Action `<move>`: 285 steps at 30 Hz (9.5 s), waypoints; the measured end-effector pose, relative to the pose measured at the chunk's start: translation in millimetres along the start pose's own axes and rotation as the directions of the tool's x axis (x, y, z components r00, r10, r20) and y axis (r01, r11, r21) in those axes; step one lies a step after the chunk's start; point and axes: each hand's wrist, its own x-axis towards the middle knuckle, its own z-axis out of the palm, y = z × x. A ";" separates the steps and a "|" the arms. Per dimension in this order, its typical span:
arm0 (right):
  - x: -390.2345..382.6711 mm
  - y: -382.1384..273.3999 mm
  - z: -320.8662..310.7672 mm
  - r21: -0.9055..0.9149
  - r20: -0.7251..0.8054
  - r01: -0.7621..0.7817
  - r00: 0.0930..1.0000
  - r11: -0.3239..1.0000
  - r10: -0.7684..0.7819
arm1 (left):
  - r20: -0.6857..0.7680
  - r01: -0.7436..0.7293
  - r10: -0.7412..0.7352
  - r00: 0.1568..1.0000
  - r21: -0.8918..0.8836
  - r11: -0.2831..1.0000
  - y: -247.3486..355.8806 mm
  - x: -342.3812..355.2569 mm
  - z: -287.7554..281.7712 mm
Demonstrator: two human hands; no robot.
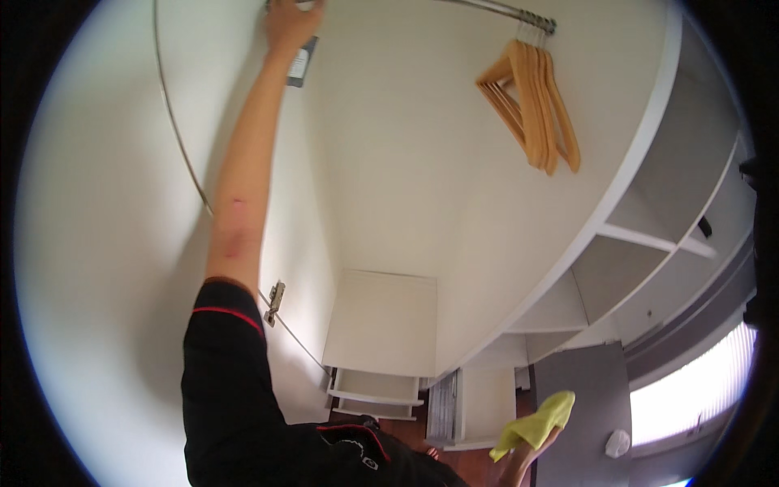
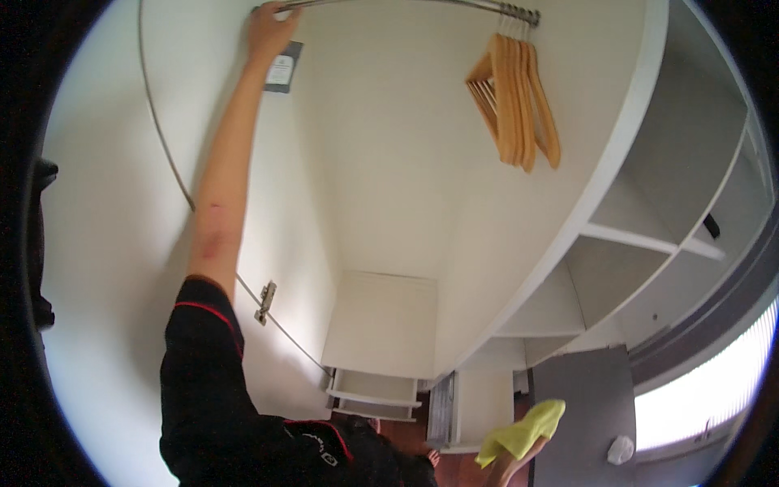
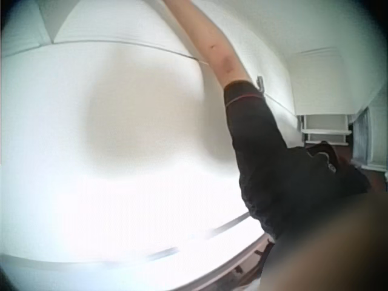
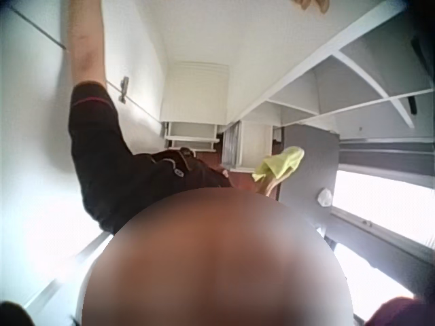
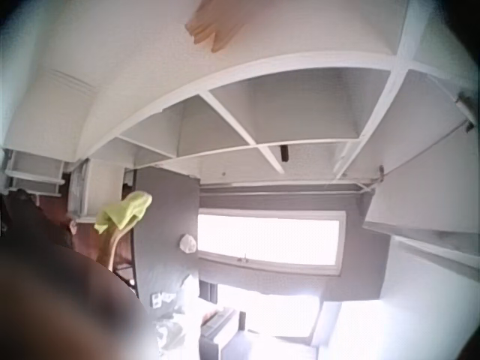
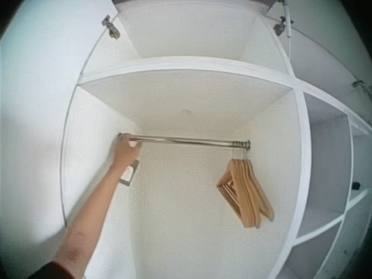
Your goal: The person washes a small metal strainer in the kitchen sink, then wipes the sink and countertop with a yellow cloth. They move to a bedroom wardrobe, wipe the interior walls and shelves, and clean the inside of two drawers before closing them.
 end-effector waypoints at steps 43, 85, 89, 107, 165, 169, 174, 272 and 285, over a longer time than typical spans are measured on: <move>-47.0 301.3 192.7 -0.566 0.168 -0.779 0.212 0.270 0.963 | 0.819 0.644 -0.361 -0.446 0.574 0.506 -99.7 -742.1 -189.2; 211.4 563.9 510.4 -0.363 0.592 0.622 0.729 0.694 -0.344 | 0.627 0.638 -0.558 -0.544 0.741 0.210 -175.3 -816.2 -111.8; 228.7 620.4 569.9 -0.407 0.911 0.835 0.345 0.370 0.225 | 0.582 0.628 -0.570 -0.579 0.765 0.143 -167.3 -843.2 -129.6; 166.5 685.5 500.1 -0.516 0.850 0.845 0.483 0.141 0.211 | 0.226 0.030 -0.475 -0.850 0.923 0.384 -185.0 -969.7 -142.9; 210.2 665.0 460.2 -0.552 0.824 0.830 0.558 0.080 -0.099 | 0.261 -0.240 -0.634 -0.728 0.769 0.592 -177.9 -950.3 -99.9; 215.0 691.1 574.1 -0.482 0.860 0.876 0.478 0.025 -0.181 | 0.242 -0.268 -0.648 -0.722 0.766 0.585 -174.0 -940.9 -89.2; 104.2 694.4 715.4 -0.059 0.975 0.926 0.134 0.374 -0.177 | 0.264 -0.242 -0.639 -0.723 0.769 0.591 -173.4 -935.4 -82.2; -185.3 549.9 431.5 -0.266 0.963 0.692 0.151 0.672 0.225 | 0.265 -0.245 -0.734 -0.626 0.826 0.508 -142.6 -1003.6 -159.5; -25.2 561.4 170.2 -0.620 0.662 0.784 0.510 0.018 0.549 | 0.228 -0.260 -0.712 -0.664 0.823 0.506 -147.8 -1001.2 -154.8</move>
